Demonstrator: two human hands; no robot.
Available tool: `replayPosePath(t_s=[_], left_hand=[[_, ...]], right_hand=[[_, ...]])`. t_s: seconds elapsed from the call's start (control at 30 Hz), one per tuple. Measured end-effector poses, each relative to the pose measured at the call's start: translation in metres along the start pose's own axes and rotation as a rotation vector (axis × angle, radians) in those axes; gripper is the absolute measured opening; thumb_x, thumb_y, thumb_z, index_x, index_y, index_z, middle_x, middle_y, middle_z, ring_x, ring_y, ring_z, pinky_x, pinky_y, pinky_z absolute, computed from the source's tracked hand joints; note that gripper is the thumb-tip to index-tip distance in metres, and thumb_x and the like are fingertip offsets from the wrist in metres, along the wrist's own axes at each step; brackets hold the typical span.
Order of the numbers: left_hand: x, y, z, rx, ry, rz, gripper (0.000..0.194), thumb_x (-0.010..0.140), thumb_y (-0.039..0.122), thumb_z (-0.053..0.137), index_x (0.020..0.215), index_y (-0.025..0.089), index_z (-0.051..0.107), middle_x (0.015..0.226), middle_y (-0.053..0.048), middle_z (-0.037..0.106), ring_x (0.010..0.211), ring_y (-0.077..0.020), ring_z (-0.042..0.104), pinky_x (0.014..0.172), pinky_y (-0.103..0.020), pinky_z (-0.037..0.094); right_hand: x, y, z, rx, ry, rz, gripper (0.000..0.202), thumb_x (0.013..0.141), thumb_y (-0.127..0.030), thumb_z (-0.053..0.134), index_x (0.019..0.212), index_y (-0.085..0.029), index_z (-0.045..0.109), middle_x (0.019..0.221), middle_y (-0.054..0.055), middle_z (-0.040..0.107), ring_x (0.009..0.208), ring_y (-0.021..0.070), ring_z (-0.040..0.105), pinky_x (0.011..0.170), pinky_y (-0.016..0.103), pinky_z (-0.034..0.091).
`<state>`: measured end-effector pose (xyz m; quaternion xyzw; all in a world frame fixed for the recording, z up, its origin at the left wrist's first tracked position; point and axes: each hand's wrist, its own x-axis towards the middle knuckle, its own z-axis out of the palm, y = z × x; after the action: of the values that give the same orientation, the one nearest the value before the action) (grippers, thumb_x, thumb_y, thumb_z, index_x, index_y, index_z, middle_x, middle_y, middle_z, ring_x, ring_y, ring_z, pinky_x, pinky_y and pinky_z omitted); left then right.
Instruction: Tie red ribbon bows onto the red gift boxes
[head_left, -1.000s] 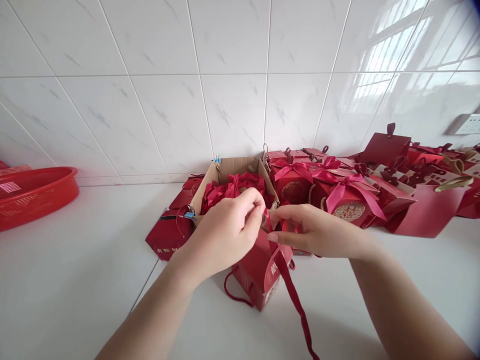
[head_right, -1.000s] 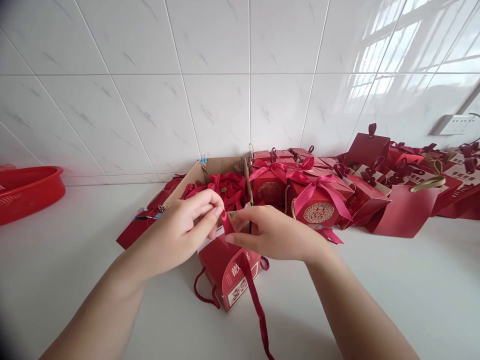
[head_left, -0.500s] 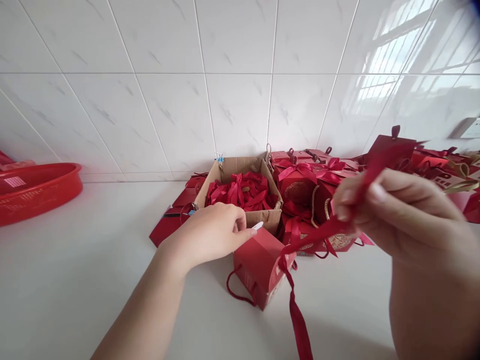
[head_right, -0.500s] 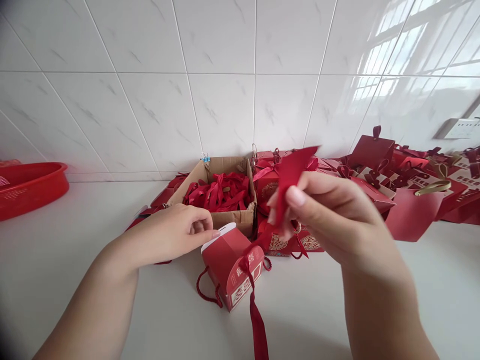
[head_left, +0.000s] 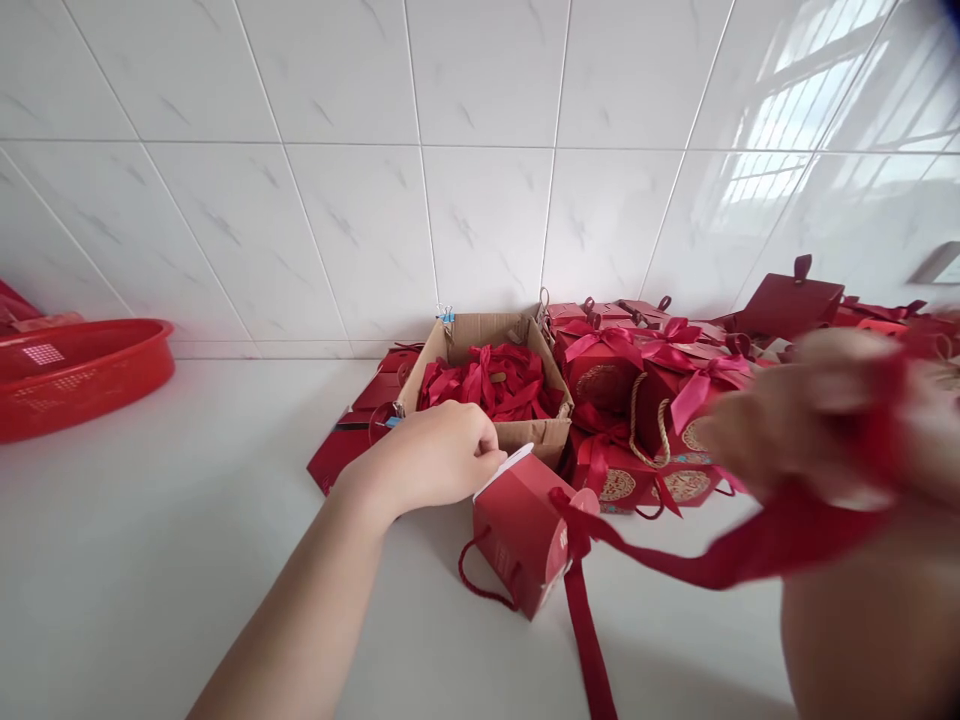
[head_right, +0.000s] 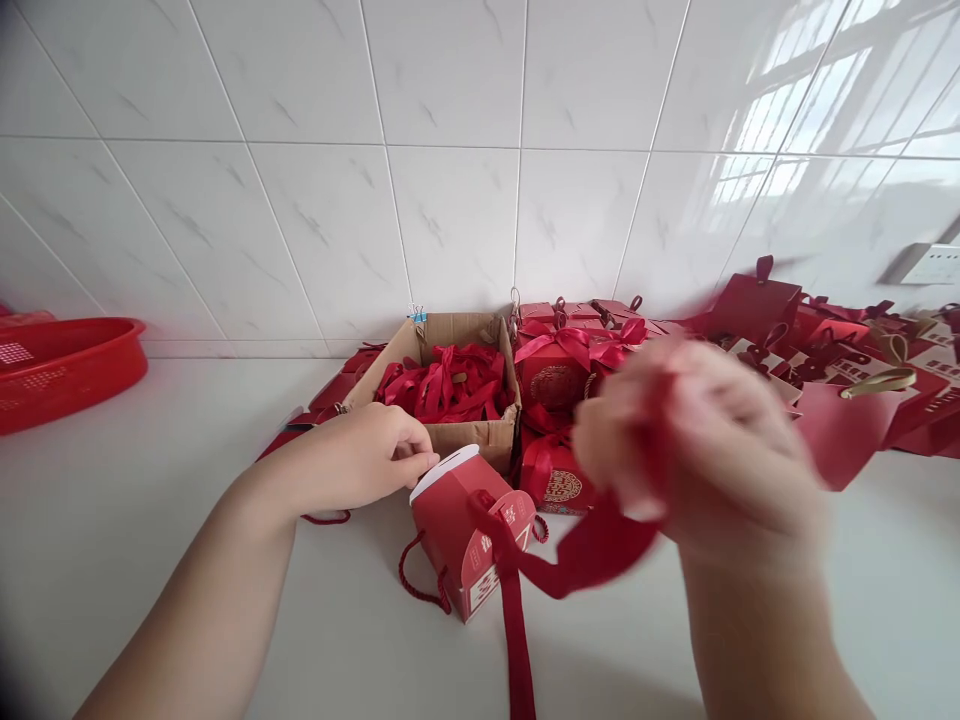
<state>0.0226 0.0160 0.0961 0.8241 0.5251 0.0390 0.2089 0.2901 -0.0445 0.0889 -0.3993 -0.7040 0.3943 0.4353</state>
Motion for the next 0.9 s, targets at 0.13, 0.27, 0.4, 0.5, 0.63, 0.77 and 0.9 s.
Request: replayPosePath(t_s=[0.13, 0.27, 0.4, 0.5, 0.63, 0.77, 0.9], left_hand=[[0.0, 0.001, -0.001, 0.031, -0.009, 0.001, 0.028, 0.079, 0.04, 0.048, 0.059, 0.022, 0.053, 0.052, 0.0, 0.042, 0.043, -0.0118, 0.032, 0.043, -0.029, 0.015], [0.001, 0.001, 0.0, 0.027, -0.002, 0.034, 0.022, 0.076, 0.032, 0.051, 0.057, 0.021, 0.05, 0.051, 0.001, 0.04, 0.042, -0.0107, 0.028, 0.043, -0.029, 0.014], [0.002, 0.002, 0.002, 0.029, -0.012, 0.002, 0.019, 0.075, 0.027, 0.05, 0.057, 0.021, 0.051, 0.048, 0.002, 0.036, 0.039, -0.0097, 0.021, 0.045, -0.03, 0.011], [0.002, 0.003, 0.003, 0.03, -0.005, -0.005, 0.022, 0.074, 0.027, 0.05, 0.053, 0.021, 0.046, 0.048, 0.001, 0.033, 0.039, -0.0097, 0.02, 0.046, -0.03, 0.011], [0.001, 0.003, 0.003, 0.055, -0.023, 0.009, 0.025, 0.073, 0.025, 0.048, 0.052, 0.02, 0.035, 0.049, 0.002, 0.028, 0.04, -0.0098, 0.017, 0.044, -0.03, 0.01], [-0.001, 0.003, 0.002, 0.045, -0.028, 0.007, 0.025, 0.072, 0.023, 0.049, 0.052, 0.02, 0.033, 0.048, 0.002, 0.027, 0.04, -0.0096, 0.016, 0.044, -0.031, 0.008], [-0.001, 0.003, 0.002, 0.024, -0.032, 0.008, 0.024, 0.07, 0.021, 0.051, 0.052, 0.02, 0.035, 0.047, 0.002, 0.028, 0.04, -0.0092, 0.016, 0.046, -0.031, 0.008]], right_hand=[[0.03, -0.005, 0.041, 0.174, -0.12, 0.053, 0.032, 0.086, -0.045, 0.057, 0.068, -0.019, 0.052, 0.066, 0.0, 0.054, 0.061, 0.0121, 0.047, 0.057, 0.027, 0.036], [0.051, 0.018, 0.056, 0.032, -0.296, 0.245, 0.036, 0.088, -0.042, 0.051, 0.063, -0.017, 0.046, 0.058, -0.004, 0.042, 0.049, 0.0071, 0.033, 0.046, 0.024, 0.023], [0.054, 0.032, 0.058, -0.061, -0.409, 0.371, 0.035, 0.084, -0.036, 0.051, 0.056, -0.018, 0.041, 0.05, -0.005, 0.037, 0.043, 0.0061, 0.028, 0.042, 0.024, 0.017], [0.054, 0.034, 0.061, -0.046, -0.432, 0.406, 0.036, 0.079, -0.034, 0.054, 0.051, -0.018, 0.037, 0.048, -0.005, 0.035, 0.043, 0.0059, 0.027, 0.042, 0.025, 0.016], [0.056, 0.039, 0.065, -0.007, -0.437, 0.403, 0.034, 0.078, -0.03, 0.052, 0.05, -0.018, 0.036, 0.05, -0.005, 0.033, 0.044, 0.0057, 0.025, 0.043, 0.025, 0.016], [0.057, 0.047, 0.066, 0.014, -0.432, 0.403, 0.03, 0.078, -0.026, 0.051, 0.052, -0.018, 0.038, 0.051, -0.006, 0.033, 0.046, 0.0061, 0.027, 0.044, 0.026, 0.017], [0.057, 0.05, 0.064, 0.02, -0.426, 0.399, 0.03, 0.079, -0.028, 0.051, 0.053, -0.018, 0.038, 0.05, -0.006, 0.032, 0.045, 0.0063, 0.027, 0.043, 0.026, 0.017]])
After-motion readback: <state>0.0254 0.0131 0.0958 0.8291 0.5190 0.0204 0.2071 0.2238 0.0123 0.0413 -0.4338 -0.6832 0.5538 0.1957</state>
